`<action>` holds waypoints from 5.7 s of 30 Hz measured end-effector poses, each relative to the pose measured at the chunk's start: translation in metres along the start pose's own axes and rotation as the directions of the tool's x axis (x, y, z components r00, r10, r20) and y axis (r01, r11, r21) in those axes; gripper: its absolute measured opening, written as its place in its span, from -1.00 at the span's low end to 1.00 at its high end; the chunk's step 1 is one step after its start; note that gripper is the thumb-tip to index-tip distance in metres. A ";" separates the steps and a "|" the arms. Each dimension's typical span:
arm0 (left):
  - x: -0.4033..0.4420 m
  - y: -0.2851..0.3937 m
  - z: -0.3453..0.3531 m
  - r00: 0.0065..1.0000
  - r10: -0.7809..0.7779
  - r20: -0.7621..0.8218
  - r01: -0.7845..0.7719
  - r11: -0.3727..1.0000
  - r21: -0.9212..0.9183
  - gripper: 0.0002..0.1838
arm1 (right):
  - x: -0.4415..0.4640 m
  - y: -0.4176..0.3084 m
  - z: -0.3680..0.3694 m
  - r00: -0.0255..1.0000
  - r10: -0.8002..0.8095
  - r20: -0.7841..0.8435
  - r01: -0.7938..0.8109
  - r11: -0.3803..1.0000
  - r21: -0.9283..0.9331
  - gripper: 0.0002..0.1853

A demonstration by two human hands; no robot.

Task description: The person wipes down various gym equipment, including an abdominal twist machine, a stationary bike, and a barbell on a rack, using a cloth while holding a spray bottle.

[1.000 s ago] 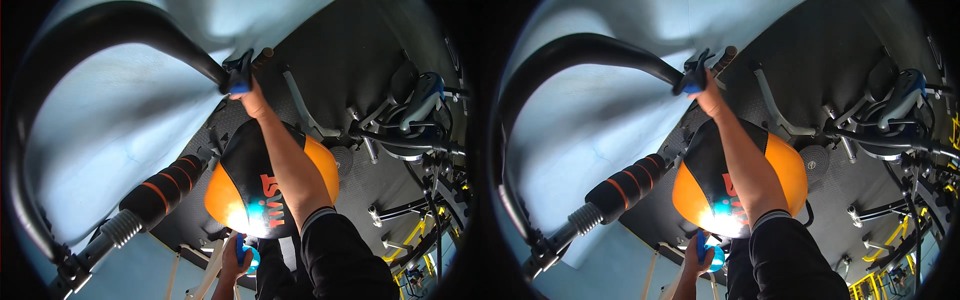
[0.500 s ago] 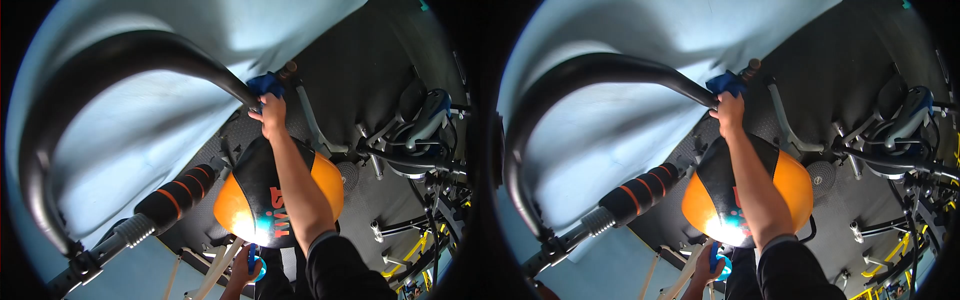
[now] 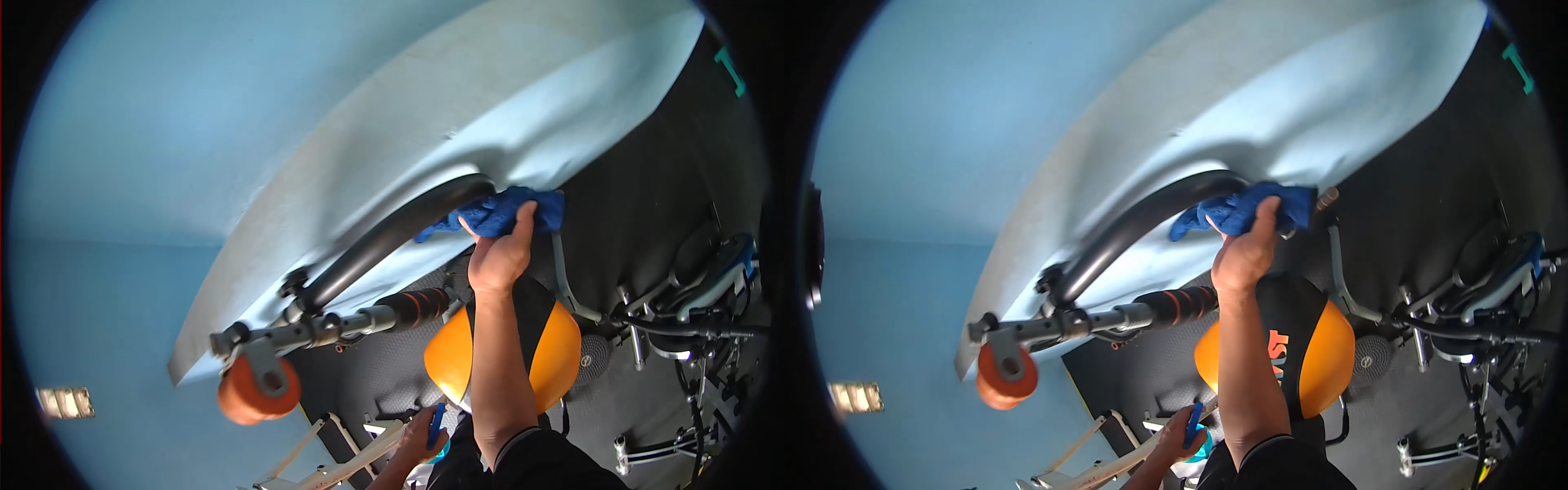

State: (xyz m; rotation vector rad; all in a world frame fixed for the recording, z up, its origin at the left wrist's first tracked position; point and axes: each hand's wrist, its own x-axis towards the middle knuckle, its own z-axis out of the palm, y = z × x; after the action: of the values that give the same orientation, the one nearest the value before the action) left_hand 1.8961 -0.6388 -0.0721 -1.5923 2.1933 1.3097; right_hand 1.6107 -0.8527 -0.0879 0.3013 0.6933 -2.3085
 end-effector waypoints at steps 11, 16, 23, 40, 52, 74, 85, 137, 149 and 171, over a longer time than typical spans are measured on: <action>-0.079 -0.027 0.009 0.975 0.092 -0.200 -0.109 0.991 -0.077 -0.46 | -0.053 0.020 0.068 0.569 -0.473 0.673 0.750 -0.037 -0.660 -0.67; -0.116 -0.054 0.020 0.954 0.054 -0.293 -0.087 0.991 -0.100 -0.43 | -0.012 0.026 0.069 0.586 -0.703 0.402 0.400 -0.180 -0.898 -0.80; -0.135 -0.062 0.018 0.966 0.019 -0.258 -0.050 0.992 -0.117 -0.44 | -0.149 0.093 0.034 0.600 -0.065 0.798 0.792 0.195 -0.579 -0.69; -0.170 -0.118 -0.049 0.840 0.052 -0.540 -0.210 0.949 -0.234 -0.45 | -0.280 0.089 -0.009 0.585 0.034 0.810 0.707 0.469 -0.530 -0.68; -0.192 -0.196 -0.094 0.884 -0.115 -0.453 -0.087 0.912 -0.401 -0.50 | -0.337 0.307 0.015 0.567 -0.066 0.821 0.823 0.063 -0.564 -0.60; -0.151 -0.303 0.002 0.825 -0.386 -0.413 -0.104 0.614 -0.783 -0.40 | -0.221 0.390 -0.191 0.194 0.320 0.927 0.980 -0.020 -0.199 -0.75; -0.166 -0.292 0.041 0.759 -0.442 -0.478 0.151 0.834 -0.530 -0.31 | -0.207 0.439 -0.406 0.793 0.519 0.320 0.557 -0.404 -0.726 -0.71; -0.549 0.026 0.202 0.102 -0.468 -0.878 -0.230 0.847 -0.478 -0.36 | -0.674 -0.024 -0.290 -0.806 0.508 0.306 0.542 0.840 0.033 -0.33; -0.679 0.050 0.297 -0.204 -0.586 -0.784 -0.063 0.807 -0.587 -0.41 | -0.852 -0.180 -0.369 -0.988 0.089 -0.124 0.114 0.972 -0.206 -0.40; -0.681 0.162 0.549 -0.839 -0.459 0.293 -0.443 0.262 -0.857 -0.48 | -1.007 -0.409 -0.494 -0.468 -0.846 -0.254 -0.653 0.525 -0.546 -0.90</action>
State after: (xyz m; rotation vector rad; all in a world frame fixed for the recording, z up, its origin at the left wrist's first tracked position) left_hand 1.8588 0.2407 0.0593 1.8380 0.8461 0.5940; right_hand 2.0757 0.2367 0.0600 2.1365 2.9471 -0.2843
